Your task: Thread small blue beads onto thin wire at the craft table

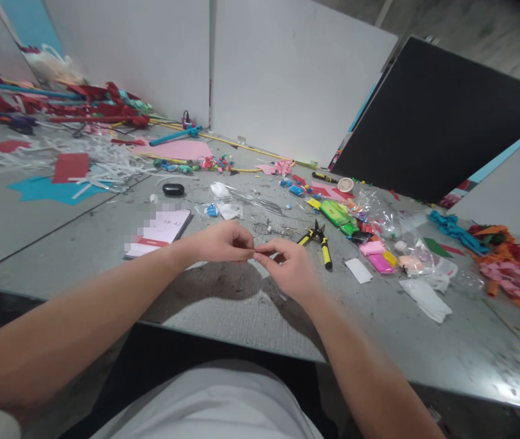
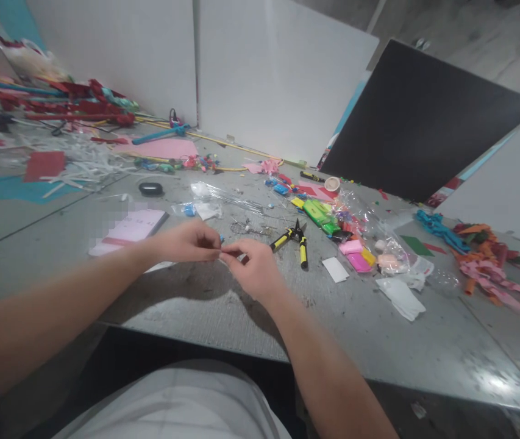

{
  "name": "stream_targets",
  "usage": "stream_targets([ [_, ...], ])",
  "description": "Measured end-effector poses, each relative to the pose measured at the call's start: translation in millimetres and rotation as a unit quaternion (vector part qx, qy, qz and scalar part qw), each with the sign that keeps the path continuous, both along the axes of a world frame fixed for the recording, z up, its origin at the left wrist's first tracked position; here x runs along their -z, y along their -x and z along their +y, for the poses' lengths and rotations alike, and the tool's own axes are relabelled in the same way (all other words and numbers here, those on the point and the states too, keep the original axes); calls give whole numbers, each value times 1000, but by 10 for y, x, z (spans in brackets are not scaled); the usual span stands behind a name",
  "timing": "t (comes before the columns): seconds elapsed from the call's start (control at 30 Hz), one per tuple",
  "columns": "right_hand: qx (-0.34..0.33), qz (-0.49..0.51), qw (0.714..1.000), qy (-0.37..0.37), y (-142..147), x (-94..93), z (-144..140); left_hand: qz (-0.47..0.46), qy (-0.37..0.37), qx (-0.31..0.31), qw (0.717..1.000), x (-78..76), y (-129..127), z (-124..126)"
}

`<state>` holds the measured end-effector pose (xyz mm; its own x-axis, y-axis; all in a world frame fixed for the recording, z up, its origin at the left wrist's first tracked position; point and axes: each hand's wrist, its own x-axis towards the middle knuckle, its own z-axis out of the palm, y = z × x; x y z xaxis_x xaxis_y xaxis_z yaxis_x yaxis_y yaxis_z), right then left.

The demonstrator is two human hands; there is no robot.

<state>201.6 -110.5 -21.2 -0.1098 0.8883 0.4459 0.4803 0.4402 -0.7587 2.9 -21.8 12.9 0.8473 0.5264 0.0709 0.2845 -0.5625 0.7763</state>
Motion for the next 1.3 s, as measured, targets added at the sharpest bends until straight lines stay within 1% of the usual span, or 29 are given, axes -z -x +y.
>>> stream_targets([
  [0.1,12,12,996,88,-14,21,30,10,-68,14,998,10,4,-1],
  [0.17,13,44,986,159,-20,21,44,8,-99,23,995,21,7,7],
  [0.2,6,75,977,200,-22,14,47,5,-107,28,994,28,9,15],
  [0.27,-23,153,948,279,-27,-16,44,0,-112,41,993,41,12,39],
  [0.33,-53,218,918,327,-34,-58,37,-1,-115,50,992,57,17,75],
  [0.37,-60,237,910,336,-38,-77,34,0,-120,52,991,66,19,95],
  [0.4,-60,249,906,337,-42,-92,35,2,-126,51,991,77,20,116],
  [0.47,-46,256,908,328,-52,-103,46,10,-145,44,988,100,23,154],
  [0.57,-17,239,926,291,-66,-67,86,26,-173,29,984,135,20,191],
  [0.67,-1,197,947,252,-73,-9,120,38,-189,17,981,166,14,207],
  [0.73,-1,168,958,233,-71,15,125,37,-194,17,980,191,9,220],
  [0.8,-14,151,965,215,-66,18,118,25,-201,30,979,222,3,243],
  [0.9,-43,156,968,192,-63,-2,102,-3,-215,69,974,284,-12,299],
  [1.0,-44,156,970,183,-69,-28,93,-8,-225,105,969,352,-36,360],
  [1.13,-33,162,970,180,-82,-56,91,-20,-213,105,971,408,-75,402],
  [1.3,-33,167,971,169,-89,-67,90,-44,-188,108,975,412,-116,390],
])
